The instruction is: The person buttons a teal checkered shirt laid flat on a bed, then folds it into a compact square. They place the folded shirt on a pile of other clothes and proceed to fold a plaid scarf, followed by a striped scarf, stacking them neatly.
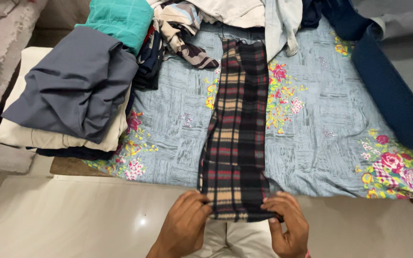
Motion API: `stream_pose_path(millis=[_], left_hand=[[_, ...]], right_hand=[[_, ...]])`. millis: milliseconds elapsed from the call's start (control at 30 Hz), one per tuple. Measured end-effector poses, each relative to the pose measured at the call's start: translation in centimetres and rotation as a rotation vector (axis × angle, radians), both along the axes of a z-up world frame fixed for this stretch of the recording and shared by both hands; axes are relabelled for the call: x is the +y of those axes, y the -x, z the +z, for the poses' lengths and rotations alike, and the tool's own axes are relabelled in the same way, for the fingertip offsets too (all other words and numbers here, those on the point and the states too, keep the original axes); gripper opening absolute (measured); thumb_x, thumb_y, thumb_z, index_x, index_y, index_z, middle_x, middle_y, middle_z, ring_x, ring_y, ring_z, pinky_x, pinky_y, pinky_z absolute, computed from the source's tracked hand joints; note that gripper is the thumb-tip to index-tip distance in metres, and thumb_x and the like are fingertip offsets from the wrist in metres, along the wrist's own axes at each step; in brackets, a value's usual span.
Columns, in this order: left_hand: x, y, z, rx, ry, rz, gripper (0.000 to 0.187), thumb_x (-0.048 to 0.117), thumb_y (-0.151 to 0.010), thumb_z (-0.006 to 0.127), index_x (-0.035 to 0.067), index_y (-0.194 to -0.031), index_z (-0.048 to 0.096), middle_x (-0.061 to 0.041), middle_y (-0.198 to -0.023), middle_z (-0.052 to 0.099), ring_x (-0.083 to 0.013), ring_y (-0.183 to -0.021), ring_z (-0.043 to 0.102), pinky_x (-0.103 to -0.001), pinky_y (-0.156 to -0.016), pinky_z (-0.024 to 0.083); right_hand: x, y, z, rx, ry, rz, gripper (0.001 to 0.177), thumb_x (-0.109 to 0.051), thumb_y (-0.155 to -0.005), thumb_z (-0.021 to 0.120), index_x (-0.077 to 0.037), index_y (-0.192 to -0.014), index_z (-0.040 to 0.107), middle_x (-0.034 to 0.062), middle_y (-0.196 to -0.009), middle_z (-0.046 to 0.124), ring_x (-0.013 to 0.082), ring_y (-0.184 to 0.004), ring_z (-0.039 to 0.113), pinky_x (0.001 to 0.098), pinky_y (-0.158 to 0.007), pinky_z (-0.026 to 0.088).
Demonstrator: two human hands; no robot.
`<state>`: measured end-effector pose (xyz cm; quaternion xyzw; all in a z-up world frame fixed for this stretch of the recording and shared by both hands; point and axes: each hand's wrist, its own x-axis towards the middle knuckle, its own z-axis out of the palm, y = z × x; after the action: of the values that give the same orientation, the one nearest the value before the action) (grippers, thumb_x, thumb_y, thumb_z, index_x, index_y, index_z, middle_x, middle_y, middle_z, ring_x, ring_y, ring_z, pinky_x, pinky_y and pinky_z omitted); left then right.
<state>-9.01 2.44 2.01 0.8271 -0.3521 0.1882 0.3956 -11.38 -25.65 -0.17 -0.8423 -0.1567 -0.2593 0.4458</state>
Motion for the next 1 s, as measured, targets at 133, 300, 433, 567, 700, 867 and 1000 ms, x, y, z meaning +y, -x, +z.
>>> stream_pose_path(millis=[133,300,433,567,700,867,1000], left_hand=[[-0.2,0.0,-0.8,0.043,0.108,0.069,0.029,-0.007,-0.078,0.067,-0.003,-0.107,0.064,-0.016,-0.092,0.067,-0.037,-0.09,0.069,-0.046,-0.089,0.057],[-2.1,-7.5,-1.5,0.107,0.286,0.213,0.019,0.005,-0.099,0.064,-0.001,-0.118,0.062,-0.019,-0.107,0.073,-0.0338,-0.089,0.074,-0.039,-0.076,0.059],[-3.7,-17.6,-1.9,0.43,0.185,0.315,0.034,0.019,-0.101,0.065,0.011,-0.133,0.061,-0.018,-0.099,0.073,-0.0343,-0.07,0.07,-0.044,-0.067,0.054],[-4.8,-24.0,-4.3,0.437,0.204,0.325,0.052,0.022,-0.097,0.069,0.011,-0.144,0.05,-0.021,-0.11,0.071,-0.0339,-0.076,0.073,-0.045,-0.074,0.055],[-5.1,-23.5,-6.7,0.532,0.202,0.387,0.056,0.026,-0.103,0.071,0.007,-0.149,0.046,-0.024,-0.122,0.068,-0.0383,-0.102,0.07,-0.045,-0.09,0.054],[-4.9,-19.5,-7.8,0.304,0.198,0.359,0.068,0.017,-0.087,0.077,0.0,-0.147,0.048,-0.024,-0.146,0.054,-0.0414,-0.134,0.054,-0.044,-0.111,0.044],[-4.3,-17.5,-7.7,0.342,0.355,0.388,0.054,0.016,-0.092,0.07,0.0,-0.141,0.053,-0.022,-0.154,0.05,-0.0342,-0.132,0.06,-0.041,-0.114,0.046]], right_hand=[[-0.1,0.8,-2.4,0.12,-0.246,-0.088,0.019,-0.005,-0.094,0.065,0.002,-0.112,0.062,0.0138,-0.102,0.075,0.0179,-0.092,0.075,0.0277,-0.084,0.057],[-0.8,-6.9,-4.8,0.042,-0.379,-0.238,0.043,-0.008,-0.098,0.071,0.001,-0.136,0.053,0.0025,-0.101,0.056,0.0063,-0.084,0.051,0.0206,-0.075,0.047],[-1.1,-17.3,-4.6,0.123,-0.358,-0.288,0.048,-0.006,-0.103,0.074,-0.005,-0.146,0.055,0.0036,-0.085,0.042,0.0082,-0.076,0.04,0.0251,-0.068,0.037],[-0.7,-23.6,-5.5,0.166,-0.133,-0.322,0.06,-0.007,-0.089,0.079,-0.006,-0.142,0.051,0.0093,-0.095,0.065,0.0097,-0.072,0.061,0.0272,-0.065,0.051],[-1.1,-23.1,-8.3,0.197,-0.119,-0.37,0.049,-0.005,-0.089,0.079,-0.005,-0.132,0.057,0.0124,-0.098,0.068,0.0113,-0.069,0.067,0.0263,-0.066,0.053],[-1.7,-23.3,-10.0,0.254,-0.298,-0.377,0.04,-0.003,-0.094,0.073,-0.004,-0.133,0.059,0.0101,-0.099,0.071,0.0099,-0.078,0.067,0.0263,-0.069,0.056],[-1.3,-22.7,-8.7,0.176,-0.477,-0.258,0.04,0.0,-0.093,0.069,-0.002,-0.132,0.059,0.0098,-0.115,0.068,0.0124,-0.095,0.068,0.0293,-0.082,0.059]])
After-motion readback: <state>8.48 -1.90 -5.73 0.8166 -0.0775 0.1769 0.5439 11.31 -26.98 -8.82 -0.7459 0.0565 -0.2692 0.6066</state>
